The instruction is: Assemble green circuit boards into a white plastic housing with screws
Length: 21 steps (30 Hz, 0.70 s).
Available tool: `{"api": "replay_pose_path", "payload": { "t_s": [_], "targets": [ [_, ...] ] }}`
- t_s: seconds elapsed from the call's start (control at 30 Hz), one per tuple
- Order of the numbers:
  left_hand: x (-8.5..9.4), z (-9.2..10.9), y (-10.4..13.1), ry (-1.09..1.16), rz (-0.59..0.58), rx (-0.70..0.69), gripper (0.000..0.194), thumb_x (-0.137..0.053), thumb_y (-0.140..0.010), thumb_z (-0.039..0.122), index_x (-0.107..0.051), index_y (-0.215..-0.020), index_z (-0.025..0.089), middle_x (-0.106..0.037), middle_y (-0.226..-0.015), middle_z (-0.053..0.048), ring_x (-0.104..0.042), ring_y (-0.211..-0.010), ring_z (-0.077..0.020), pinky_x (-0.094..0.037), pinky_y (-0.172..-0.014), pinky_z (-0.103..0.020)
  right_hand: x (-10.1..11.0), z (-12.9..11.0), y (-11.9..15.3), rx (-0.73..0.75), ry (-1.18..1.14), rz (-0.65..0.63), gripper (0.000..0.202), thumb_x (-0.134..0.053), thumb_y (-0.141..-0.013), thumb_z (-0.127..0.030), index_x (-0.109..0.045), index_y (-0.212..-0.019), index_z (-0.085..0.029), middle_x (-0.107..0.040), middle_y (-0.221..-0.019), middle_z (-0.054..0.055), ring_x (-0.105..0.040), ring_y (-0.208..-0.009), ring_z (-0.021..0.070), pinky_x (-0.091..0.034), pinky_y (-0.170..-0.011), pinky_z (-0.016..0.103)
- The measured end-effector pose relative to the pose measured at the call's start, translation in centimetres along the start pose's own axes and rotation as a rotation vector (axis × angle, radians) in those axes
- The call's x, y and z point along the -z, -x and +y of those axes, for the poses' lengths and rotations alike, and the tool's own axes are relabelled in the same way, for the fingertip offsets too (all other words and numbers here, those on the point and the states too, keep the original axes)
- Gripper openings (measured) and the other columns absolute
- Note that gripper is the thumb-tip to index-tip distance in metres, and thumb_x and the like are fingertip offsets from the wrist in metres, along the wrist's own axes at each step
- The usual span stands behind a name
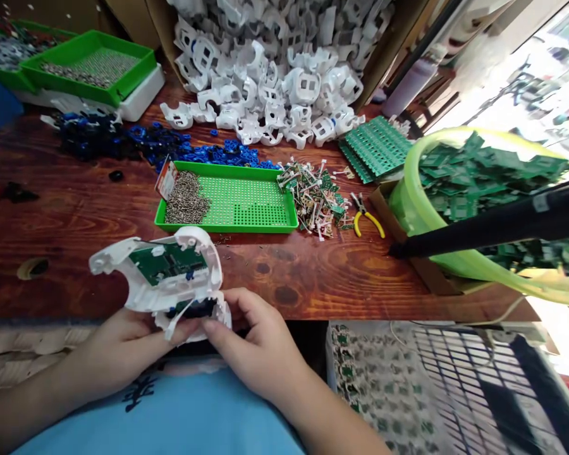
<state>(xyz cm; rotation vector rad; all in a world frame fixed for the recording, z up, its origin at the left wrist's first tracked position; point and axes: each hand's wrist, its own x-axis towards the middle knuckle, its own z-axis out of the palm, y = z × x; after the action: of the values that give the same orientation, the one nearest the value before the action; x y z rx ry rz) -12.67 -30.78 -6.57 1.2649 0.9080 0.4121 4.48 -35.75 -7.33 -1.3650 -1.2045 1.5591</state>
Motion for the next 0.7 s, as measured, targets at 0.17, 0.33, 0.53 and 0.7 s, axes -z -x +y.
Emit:
{"api": "replay_pose_path", "payload": {
  "t_s": [0.17, 0.33, 0.53, 0.7],
  "targets": [
    [0.1, -0.1, 0.5, -0.069, -0.002, -0.043, 0.035, -0.054, -0.083, 0.032, -0.058, -0.117, 0.023, -0.06, -0.116, -0.002, -0.053, -0.108, -0.0241, -0.039, -0.096, -0.028, -0.7, 0.2, -0.2, -0.03, 0.02, 0.073, 0.02, -0.054, -0.079, -0.034, -0.054, -0.088, -0.016, -0.06, -0.084, 0.001, -0.056, -0.077, 0.0061, -0.047, -0.072, 0.015],
    [0.8, -0.4, 0.9, -0.299, -0.062, -0.139, 0.035, -0.045, -0.088, 0.03, -0.052, -0.122, 0.028, -0.058, -0.117, 0.0, -0.053, -0.107, -0.0203, -0.037, -0.095, -0.023, -0.4, 0.5, 0.1, 0.0, 0.087, 0.082, 0.019, -0.057, -0.077, -0.032, -0.056, -0.086, -0.016, -0.06, -0.08, 0.001, -0.056, -0.075, 0.007, -0.047, -0.068, 0.015],
    [0.7, -0.8, 1.0, -0.489, -0.068, -0.22, 0.034, -0.04, -0.09, 0.026, -0.05, -0.122, 0.021, -0.057, -0.118, -0.005, -0.053, -0.106, -0.0199, -0.039, -0.092, -0.023, -0.7, 0.7, 0.4, 0.138, 0.144, 0.146, 0.014, -0.057, -0.077, -0.023, -0.059, -0.09, -0.017, -0.061, -0.081, 0.0, -0.056, -0.073, 0.0062, -0.046, -0.067, 0.013],
    [0.3, -0.8, 1.3, -0.562, -0.045, -0.233, 0.031, -0.038, -0.09, 0.028, -0.055, -0.113, 0.016, -0.063, -0.1, -0.009, -0.059, -0.091, -0.0205, -0.042, -0.084, -0.026, -0.9, 1.2, 0.6, 0.195, 0.199, 0.182, 0.012, -0.052, -0.08, -0.025, -0.058, -0.085, -0.016, -0.06, -0.077, 0.002, -0.055, -0.069, 0.0066, -0.045, -0.064, 0.014]
  ]
}}
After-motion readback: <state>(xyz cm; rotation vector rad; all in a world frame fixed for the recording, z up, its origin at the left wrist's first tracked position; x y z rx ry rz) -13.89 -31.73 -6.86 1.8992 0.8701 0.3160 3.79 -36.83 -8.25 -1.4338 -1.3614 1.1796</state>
